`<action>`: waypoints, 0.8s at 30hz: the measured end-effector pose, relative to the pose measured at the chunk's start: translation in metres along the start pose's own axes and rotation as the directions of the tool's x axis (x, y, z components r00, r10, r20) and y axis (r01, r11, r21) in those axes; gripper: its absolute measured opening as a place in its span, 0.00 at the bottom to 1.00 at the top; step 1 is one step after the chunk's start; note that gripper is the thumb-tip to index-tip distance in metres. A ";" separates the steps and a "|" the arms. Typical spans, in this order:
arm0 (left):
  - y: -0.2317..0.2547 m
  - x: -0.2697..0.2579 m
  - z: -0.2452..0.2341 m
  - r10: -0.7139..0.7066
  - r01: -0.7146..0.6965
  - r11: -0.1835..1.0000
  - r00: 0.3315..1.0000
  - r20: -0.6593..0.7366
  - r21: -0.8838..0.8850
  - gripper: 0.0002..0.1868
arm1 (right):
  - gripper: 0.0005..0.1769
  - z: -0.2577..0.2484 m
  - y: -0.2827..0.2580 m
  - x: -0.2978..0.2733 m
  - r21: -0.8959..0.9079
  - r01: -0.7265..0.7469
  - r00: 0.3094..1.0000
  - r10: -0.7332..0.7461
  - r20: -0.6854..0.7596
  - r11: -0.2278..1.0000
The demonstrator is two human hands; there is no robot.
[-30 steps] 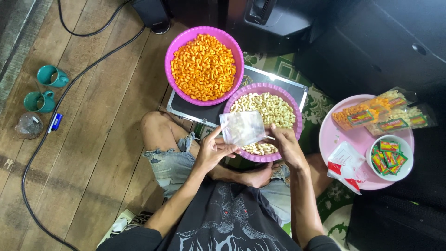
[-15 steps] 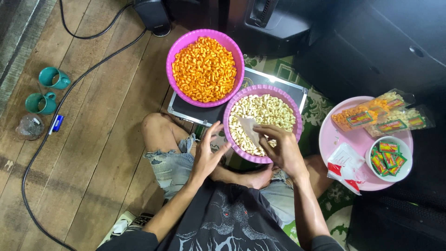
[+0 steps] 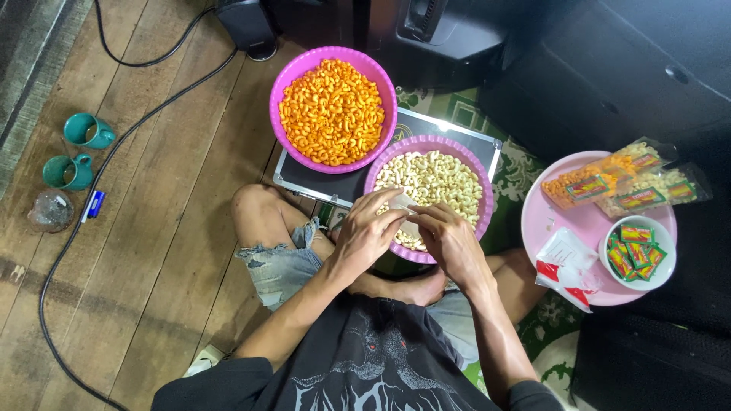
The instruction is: Packaging small puffed snacks into plastic bags using a spoon
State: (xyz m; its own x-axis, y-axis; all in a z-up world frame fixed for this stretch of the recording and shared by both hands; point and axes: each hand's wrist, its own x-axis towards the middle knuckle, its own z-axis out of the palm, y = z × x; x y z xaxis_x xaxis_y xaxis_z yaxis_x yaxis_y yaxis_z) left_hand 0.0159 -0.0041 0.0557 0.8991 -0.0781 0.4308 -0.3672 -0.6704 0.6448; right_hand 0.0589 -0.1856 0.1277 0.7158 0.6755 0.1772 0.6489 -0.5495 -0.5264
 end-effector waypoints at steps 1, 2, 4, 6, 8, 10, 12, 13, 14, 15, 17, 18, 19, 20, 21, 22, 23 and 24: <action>-0.004 -0.004 0.004 -0.002 0.002 1.000 1.000 0.002 0.001 0.04 | 0.11 0.001 0.000 -0.001 0.003 -0.001 1.000 0.001 0.001 1.000; -0.008 -0.007 0.007 -0.029 0.028 0.999 0.999 0.027 0.030 0.07 | 0.11 0.002 0.001 -0.001 -0.002 -0.014 1.000 0.014 -0.005 1.000; -0.011 -0.011 0.011 -0.057 0.054 0.997 0.997 0.052 0.060 0.09 | 0.12 0.005 0.003 -0.002 -0.006 -0.028 1.000 0.028 -0.010 1.000; -0.011 -0.013 0.012 -0.101 0.095 0.989 0.994 0.050 0.109 0.13 | 0.13 0.008 0.006 -0.003 -0.062 -0.060 0.998 0.059 -0.017 0.996; -0.006 -0.014 0.016 -0.096 0.093 0.988 0.995 0.025 0.121 0.14 | 0.13 0.013 0.008 -0.003 -0.084 -0.100 0.995 0.098 -0.032 0.991; -0.005 -0.015 0.019 -0.091 0.090 0.987 0.996 -0.002 0.132 0.15 | 0.12 0.017 0.010 -0.004 -0.107 -0.140 0.990 0.136 -0.049 0.984; -0.007 -0.017 0.024 -0.118 0.120 0.983 0.993 -0.025 0.141 0.16 | 0.13 0.021 0.013 -0.005 -0.151 -0.206 0.978 0.202 -0.045 0.967; -0.004 -0.016 0.021 -0.118 0.119 0.983 0.993 -0.022 0.140 0.16 | 0.13 0.022 0.013 -0.007 -0.150 -0.209 0.978 0.204 -0.045 0.966; -0.002 -0.014 0.019 -0.118 0.123 0.981 0.992 -0.039 0.149 0.15 | 0.14 0.024 0.013 -0.008 -0.130 -0.246 0.969 0.245 -0.020 0.960; 0.000 -0.013 0.016 -0.118 0.126 0.979 0.991 -0.057 0.159 0.15 | 0.15 0.025 0.013 -0.008 -0.112 -0.283 0.958 0.285 0.006 0.953; 0.002 -0.012 0.014 -0.121 0.129 0.980 0.991 -0.059 0.154 0.15 | 0.16 0.025 0.008 -0.009 -0.137 -0.310 0.948 0.316 0.029 0.941; 0.003 -0.010 0.013 -0.122 0.131 0.980 0.990 -0.065 0.151 0.15 | 0.17 0.024 0.006 -0.009 -0.163 -0.333 0.937 0.345 0.050 0.929; 0.002 -0.011 0.014 -0.122 0.130 0.980 0.991 -0.063 0.150 0.15 | 0.17 0.027 0.006 -0.009 -0.162 -0.336 0.936 0.348 0.050 0.928; 0.001 -0.012 0.016 -0.110 0.122 0.979 0.991 -0.081 0.162 0.14 | 0.17 0.029 0.007 -0.008 -0.184 -0.376 0.917 0.394 0.069 0.908; 0.000 -0.013 0.017 -0.098 0.114 0.978 0.990 -0.099 0.175 0.14 | 0.18 0.031 0.007 -0.007 -0.207 -0.415 0.894 0.439 0.087 0.886; 0.000 -0.013 0.016 -0.099 0.115 0.978 0.990 -0.098 0.175 0.14 | 0.18 0.030 0.004 -0.004 -0.206 -0.415 0.894 0.439 0.088 0.886; 0.000 -0.014 0.016 -0.108 0.122 0.978 0.990 -0.094 0.171 0.14 | 0.18 0.029 0.002 -0.002 -0.223 -0.437 0.881 0.465 0.091 0.872; 0.001 -0.014 0.015 -0.116 0.130 0.977 0.989 -0.090 0.167 0.13 | 0.18 0.027 -0.001 0.001 -0.240 -0.457 0.867 0.489 0.094 0.857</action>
State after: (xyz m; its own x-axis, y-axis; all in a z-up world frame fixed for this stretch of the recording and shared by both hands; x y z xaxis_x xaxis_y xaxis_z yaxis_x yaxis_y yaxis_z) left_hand 0.0069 -0.0148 0.0404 0.9105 0.0672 0.4080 -0.2021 -0.7885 0.5809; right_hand 0.0517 -0.1709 0.1057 0.9137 0.3636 -0.1817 0.2908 -0.8971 -0.3326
